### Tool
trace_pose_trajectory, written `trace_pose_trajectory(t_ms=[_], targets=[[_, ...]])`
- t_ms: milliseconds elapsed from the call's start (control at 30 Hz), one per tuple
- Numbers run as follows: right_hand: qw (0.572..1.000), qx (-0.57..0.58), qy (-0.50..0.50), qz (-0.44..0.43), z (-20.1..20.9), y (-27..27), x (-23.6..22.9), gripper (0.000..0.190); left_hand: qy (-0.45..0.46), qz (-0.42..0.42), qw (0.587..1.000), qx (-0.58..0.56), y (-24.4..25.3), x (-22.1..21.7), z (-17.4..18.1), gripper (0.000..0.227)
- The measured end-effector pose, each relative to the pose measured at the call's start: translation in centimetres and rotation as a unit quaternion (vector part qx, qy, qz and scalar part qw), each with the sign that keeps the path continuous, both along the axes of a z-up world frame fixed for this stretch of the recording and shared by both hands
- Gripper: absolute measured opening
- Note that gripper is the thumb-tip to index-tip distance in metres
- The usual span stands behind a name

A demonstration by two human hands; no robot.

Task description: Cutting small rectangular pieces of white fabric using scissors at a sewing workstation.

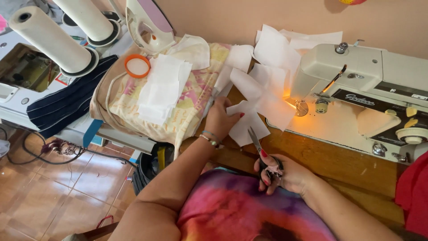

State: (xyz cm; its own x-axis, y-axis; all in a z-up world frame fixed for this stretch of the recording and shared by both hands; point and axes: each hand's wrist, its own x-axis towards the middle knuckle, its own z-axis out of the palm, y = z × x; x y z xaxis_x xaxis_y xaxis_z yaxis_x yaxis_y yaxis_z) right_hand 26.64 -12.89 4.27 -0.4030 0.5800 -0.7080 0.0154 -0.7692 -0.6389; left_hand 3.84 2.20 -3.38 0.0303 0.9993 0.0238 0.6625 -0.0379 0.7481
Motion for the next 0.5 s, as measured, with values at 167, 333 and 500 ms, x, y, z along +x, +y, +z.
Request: trace_pose_trajectory(t_ms=[167,333,500], targets=[[0.995,-0.010,0.040,-0.095,-7.7,1.3,2.5,0.054,-0.199,0.082,0.977,0.002,-2.4,-3.1,1.8,0.075],[0.999,0.039,0.034,0.000,-4.3,3.0,1.4,0.059,-0.419,0.007,0.904,0.085,-4.6,-6.0,3.2,0.096],[0.993,0.074,0.035,0.088,-1.2,4.4,-0.1,0.065,-0.376,0.014,0.921,0.101,-5.3,-7.3,3.9,0.092]])
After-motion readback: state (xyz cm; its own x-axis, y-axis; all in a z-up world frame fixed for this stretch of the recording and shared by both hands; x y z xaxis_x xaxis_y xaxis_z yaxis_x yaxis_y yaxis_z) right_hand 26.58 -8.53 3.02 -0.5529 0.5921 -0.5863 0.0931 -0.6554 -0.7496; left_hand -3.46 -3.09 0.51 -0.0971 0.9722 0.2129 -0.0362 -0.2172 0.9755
